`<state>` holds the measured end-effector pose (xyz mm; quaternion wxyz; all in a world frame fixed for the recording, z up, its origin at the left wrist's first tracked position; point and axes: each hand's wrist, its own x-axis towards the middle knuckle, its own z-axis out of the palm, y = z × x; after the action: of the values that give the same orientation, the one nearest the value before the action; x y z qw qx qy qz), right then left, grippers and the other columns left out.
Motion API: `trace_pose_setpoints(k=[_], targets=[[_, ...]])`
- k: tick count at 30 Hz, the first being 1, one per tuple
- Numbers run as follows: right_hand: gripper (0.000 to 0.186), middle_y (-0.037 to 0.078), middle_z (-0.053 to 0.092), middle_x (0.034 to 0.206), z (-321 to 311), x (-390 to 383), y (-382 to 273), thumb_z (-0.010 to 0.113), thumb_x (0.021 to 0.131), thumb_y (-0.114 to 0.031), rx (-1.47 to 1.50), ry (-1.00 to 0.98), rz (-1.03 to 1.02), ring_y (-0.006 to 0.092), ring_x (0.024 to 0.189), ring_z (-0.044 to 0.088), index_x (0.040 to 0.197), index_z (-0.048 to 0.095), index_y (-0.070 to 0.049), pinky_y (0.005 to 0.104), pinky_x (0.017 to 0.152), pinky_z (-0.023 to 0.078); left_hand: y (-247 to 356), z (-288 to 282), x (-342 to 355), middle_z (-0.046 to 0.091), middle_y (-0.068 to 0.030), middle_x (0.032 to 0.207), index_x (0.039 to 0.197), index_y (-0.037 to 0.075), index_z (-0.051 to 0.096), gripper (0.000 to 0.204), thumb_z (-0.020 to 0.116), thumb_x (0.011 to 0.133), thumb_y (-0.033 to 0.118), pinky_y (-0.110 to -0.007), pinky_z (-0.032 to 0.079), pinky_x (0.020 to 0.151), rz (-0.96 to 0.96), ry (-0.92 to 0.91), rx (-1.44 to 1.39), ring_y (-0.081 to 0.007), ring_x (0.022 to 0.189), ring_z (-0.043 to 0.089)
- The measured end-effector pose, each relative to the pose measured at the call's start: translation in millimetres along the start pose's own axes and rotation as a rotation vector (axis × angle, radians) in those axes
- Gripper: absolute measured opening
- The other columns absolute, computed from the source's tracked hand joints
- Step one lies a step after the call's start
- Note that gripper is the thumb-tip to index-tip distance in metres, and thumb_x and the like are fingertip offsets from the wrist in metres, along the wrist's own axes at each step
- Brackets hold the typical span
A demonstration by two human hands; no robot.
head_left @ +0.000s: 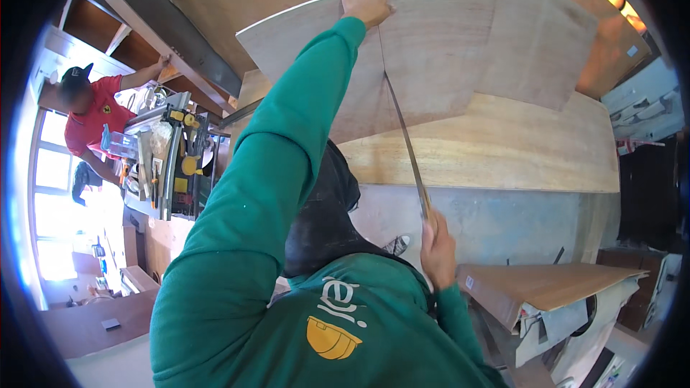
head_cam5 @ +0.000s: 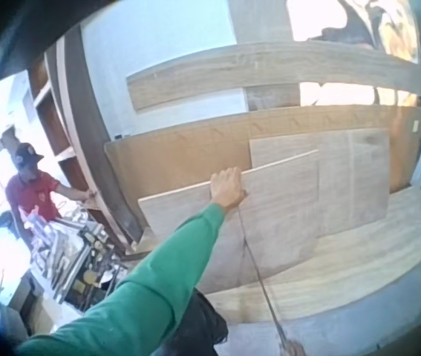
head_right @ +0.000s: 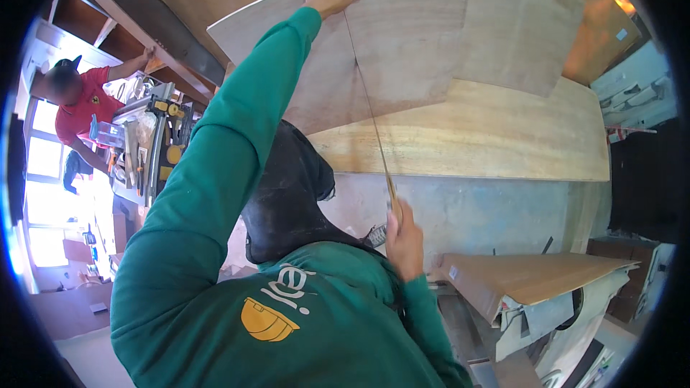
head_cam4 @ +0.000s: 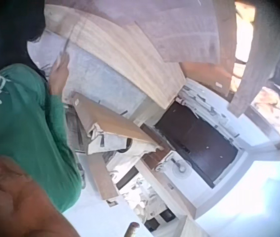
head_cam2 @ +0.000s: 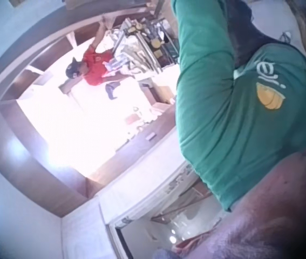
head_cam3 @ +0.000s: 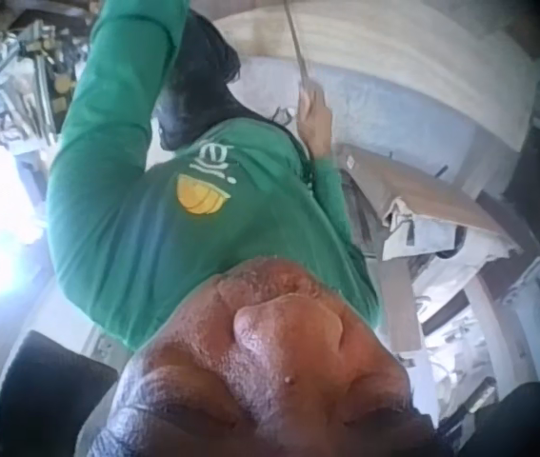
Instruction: The person uses a hand saw to cut a curved line on a large sheet of plywood. They hold the plywood steady with one hand while sawing with the other, following a pre-drawn arc. The person pauses briefly to reposition the sheet and then continues cutting until the segment is separated.
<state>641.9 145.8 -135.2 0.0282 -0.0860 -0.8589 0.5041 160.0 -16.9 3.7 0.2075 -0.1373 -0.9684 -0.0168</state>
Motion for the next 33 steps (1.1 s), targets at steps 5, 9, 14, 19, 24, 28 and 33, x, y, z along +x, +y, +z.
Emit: trace_pose_setpoints(k=[5,9,14,19,24,28,33], targets=[[0.036,0.031,0.069,0.093,2.0,26.3,-24.5,0.053,0.106,-0.024,0.037,-0.062,0.122,0.0523,0.085,0.067,0.135,0.055,-0.003,0.0561,0.070,0.051,-0.4,-1.7,6.1,0.069,-0.0085,0.122,0.122,0.011,0.063,0.056,0.080,0.082,0.048,-0.048,0.045,0.097,0.001,-0.007,0.037,-0.0294,0.118,0.064],[0.040,0.034,0.068,0.092,79.4,162.4,-15.1,0.052,0.106,-0.032,-0.020,0.076,-0.076,0.0553,0.088,0.064,0.134,0.055,-0.004,0.0615,0.072,0.048,-3.8,-1.3,3.5,0.069,-0.0090,0.124,0.123,0.011,0.063,0.059,0.080,0.082,0.050,-0.048,0.045,0.097,0.021,0.000,0.032,-0.0298,0.119,0.064],[0.041,0.033,0.068,0.092,54.6,126.4,-13.3,0.052,0.106,-0.033,-0.026,0.002,-0.028,0.0552,0.089,0.064,0.137,0.054,-0.006,0.0599,0.073,0.050,-21.7,4.9,9.0,0.069,-0.0091,0.123,0.124,0.011,0.063,0.061,0.080,0.081,0.050,-0.048,0.045,0.096,0.039,0.006,0.027,-0.0299,0.118,0.065],[0.038,0.029,0.068,0.091,-18.5,0.2,-26.3,0.051,0.108,-0.028,-0.015,-0.011,0.048,0.0472,0.087,0.070,0.136,0.056,-0.004,0.0516,0.072,0.052,-6.1,0.1,9.6,0.070,-0.0078,0.121,0.122,0.011,0.063,0.059,0.080,0.081,0.050,-0.047,0.046,0.095,-0.007,-0.025,0.069,-0.0285,0.117,0.065],[0.038,0.031,0.069,0.090,29.7,74.7,-14.2,0.053,0.107,-0.028,-0.037,-0.006,0.037,0.0516,0.085,0.067,0.136,0.055,-0.003,0.0562,0.070,0.051,2.7,-7.6,-0.4,0.071,-0.0112,0.115,0.119,0.009,0.063,0.058,0.082,0.079,0.046,-0.049,0.048,0.090,0.014,0.020,0.038,-0.0308,0.110,0.068],[0.038,0.034,0.067,0.090,75.8,173.0,-17.0,0.051,0.107,-0.034,-0.020,0.058,-0.052,0.0558,0.085,0.063,0.133,0.056,-0.006,0.0616,0.070,0.048,1.2,-8.6,-2.9,0.071,-0.0104,0.114,0.118,0.010,0.064,0.056,0.082,0.079,0.046,-0.049,0.048,0.090,0.051,0.068,0.028,-0.0299,0.111,0.067],[0.038,0.032,0.068,0.090,46.1,118.7,-20.4,0.052,0.107,-0.034,-0.008,0.027,-0.068,0.0553,0.085,0.064,0.133,0.057,-0.007,0.0589,0.070,0.050,-10.9,-1.0,-6.0,0.070,-0.0084,0.116,0.118,0.010,0.064,0.055,0.082,0.079,0.045,-0.048,0.047,0.092,0.051,0.081,-0.009,-0.0296,0.114,0.065]])
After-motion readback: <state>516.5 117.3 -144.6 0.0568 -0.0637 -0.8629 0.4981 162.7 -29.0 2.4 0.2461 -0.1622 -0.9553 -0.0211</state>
